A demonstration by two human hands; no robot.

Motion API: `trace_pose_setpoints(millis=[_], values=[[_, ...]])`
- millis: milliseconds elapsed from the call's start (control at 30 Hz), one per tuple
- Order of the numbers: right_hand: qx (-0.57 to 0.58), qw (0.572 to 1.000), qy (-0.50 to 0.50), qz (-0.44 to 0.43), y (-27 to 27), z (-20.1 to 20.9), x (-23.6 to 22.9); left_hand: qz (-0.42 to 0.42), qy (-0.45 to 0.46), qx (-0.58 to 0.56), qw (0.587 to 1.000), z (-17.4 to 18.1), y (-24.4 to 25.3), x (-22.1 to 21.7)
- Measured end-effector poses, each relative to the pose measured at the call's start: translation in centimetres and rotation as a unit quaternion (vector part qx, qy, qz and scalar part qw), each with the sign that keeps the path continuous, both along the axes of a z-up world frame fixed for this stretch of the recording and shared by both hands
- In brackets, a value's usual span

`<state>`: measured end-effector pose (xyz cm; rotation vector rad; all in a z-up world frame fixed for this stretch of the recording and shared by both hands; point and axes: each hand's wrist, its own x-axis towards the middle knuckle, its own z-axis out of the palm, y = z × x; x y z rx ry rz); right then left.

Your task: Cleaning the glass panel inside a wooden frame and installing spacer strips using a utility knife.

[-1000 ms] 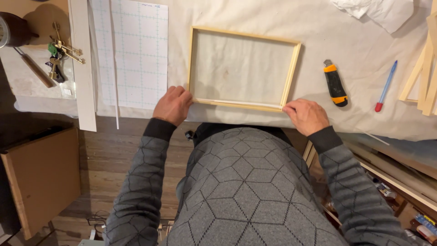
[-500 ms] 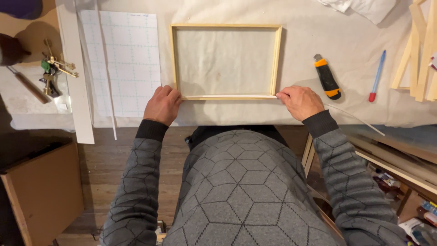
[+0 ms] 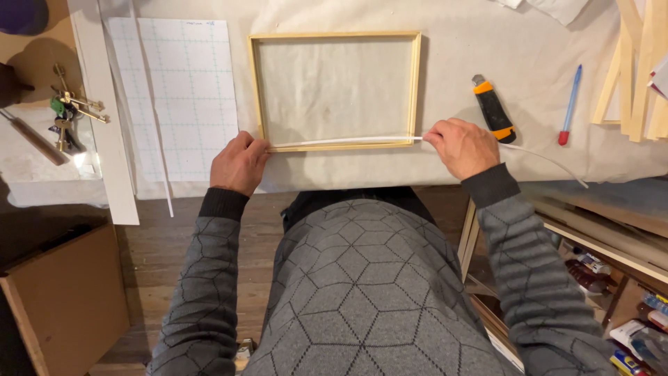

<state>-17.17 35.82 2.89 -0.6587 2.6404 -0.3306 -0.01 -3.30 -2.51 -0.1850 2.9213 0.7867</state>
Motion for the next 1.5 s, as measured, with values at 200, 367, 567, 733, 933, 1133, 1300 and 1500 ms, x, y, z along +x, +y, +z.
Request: trace_pose_setpoints(millis=[200,367,567,733,933,1133,1300,1500], values=[[0.028,0.996,-0.087,-0.023,0.2,-0.9,-1.0,0.000,0.001,0.008,1.000,-0.1,0.0,0.0],[-0.026,0.997,-0.072,-0.018,1.1,-0.8,-0.8,-0.001,0.004,0.019,1.000,0.6,0.0,-0.3],[-0.008,0.999,-0.050,-0.002,0.8,-1.3,-0.9,-0.008,-0.004,0.014,1.000,0.1,-0.2,-0.6],[-0.004,0.998,-0.065,0.003,-0.1,-1.6,-0.7,-0.002,-0.012,0.032,0.999,0.8,-0.1,-1.1],[-0.014,0.999,-0.052,0.006,0.2,-2.1,-0.6,-0.030,0.071,0.033,0.996,-0.1,3.1,-2.7],[-0.032,0.999,-0.032,0.007,0.2,-2.5,-0.3,-0.116,0.181,0.160,0.963,-0.3,13.6,-7.4],[-0.052,0.998,-0.005,0.020,0.9,-3.0,0.0,-0.184,0.193,0.163,0.950,-0.8,19.5,-10.3],[-0.078,0.997,-0.008,0.014,1.2,-3.2,0.3,-0.190,0.178,0.152,0.954,-3.3,19.8,-10.1]])
